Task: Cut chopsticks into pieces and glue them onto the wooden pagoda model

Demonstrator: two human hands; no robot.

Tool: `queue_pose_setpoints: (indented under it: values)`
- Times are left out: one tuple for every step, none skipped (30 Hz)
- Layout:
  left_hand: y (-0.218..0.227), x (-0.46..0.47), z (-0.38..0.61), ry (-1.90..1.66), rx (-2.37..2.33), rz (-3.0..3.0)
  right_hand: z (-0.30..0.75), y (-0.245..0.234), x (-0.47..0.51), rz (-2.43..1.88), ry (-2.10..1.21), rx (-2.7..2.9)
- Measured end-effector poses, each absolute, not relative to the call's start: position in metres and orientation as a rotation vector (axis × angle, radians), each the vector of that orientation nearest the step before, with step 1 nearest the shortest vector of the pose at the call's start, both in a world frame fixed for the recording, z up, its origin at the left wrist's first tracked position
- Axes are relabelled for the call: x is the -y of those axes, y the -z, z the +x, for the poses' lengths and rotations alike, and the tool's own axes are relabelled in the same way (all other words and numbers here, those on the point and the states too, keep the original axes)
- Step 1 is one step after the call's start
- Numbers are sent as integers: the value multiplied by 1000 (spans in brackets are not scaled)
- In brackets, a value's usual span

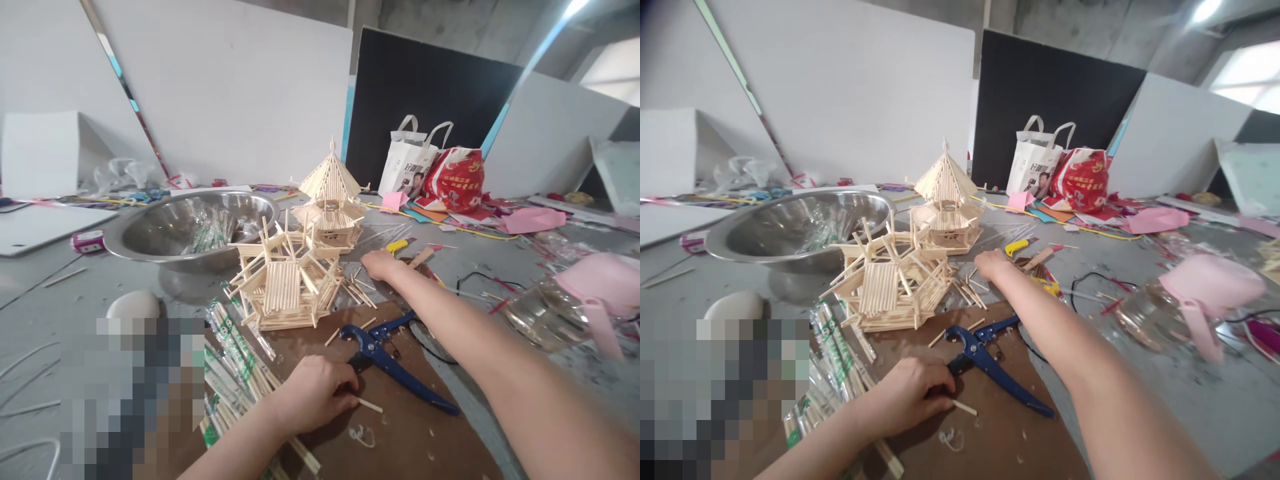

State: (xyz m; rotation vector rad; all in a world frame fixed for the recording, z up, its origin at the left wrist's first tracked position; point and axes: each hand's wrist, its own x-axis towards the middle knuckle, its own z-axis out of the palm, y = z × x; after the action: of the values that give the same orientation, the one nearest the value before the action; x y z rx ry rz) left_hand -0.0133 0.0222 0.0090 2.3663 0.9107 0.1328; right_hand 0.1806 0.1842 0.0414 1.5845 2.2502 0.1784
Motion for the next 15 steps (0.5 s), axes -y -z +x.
queue_pose_setpoints:
  values:
    - [-8, -22, -13, -147, -906, 2355, 179, -41, -185, 1567, -180, -2248]
    - [-8, -22, -13, -162, -901, 2343, 178, -42, -186, 1546, -184, -2255]
    - [-7, -22, -13, -178, -896, 2332, 177, -43, -186, 1519, -188, -2273]
    - [-7, -22, -13, -193, -893, 2323, 175, -43, -185, 1487, -190, -2299]
    - [-7, -22, -13, -209, -891, 2315, 174, -44, -184, 1450, -188, -2329]
    - [-7, -22, -14, -224, -891, 2308, 172, -44, -183, 1414, -181, -2358]
    - [-8, -22, -14, -236, -892, 2304, 171, -44, -182, 1383, -170, -2380]
    - [-8, -22, -14, -246, -891, 2304, 170, -43, -181, 1360, -157, -2394]
    - [-9, -22, -14, -252, -889, 2309, 169, -42, -180, 1347, -146, -2400]
    - [-9, -22, -13, -254, -889, 2318, 168, -41, -179, 1342, -136, -2402]
    - [-10, -22, -13, -249, -891, 2328, 168, -40, -179, 1344, -130, -2403]
    - [-10, -22, -14, -240, -896, 2337, 168, -39, -179, 1346, -126, -2405]
    - [-10, -22, -14, -230, -906, 2344, 167, -38, -178, 1347, -124, -2410]
    - [-10, -22, -14, -221, -918, 2344, 167, -37, -178, 1344, -129, -2417]
    - [-9, -22, -14, -218, -930, 2337, 167, -37, -178, 1340, -135, -2427]
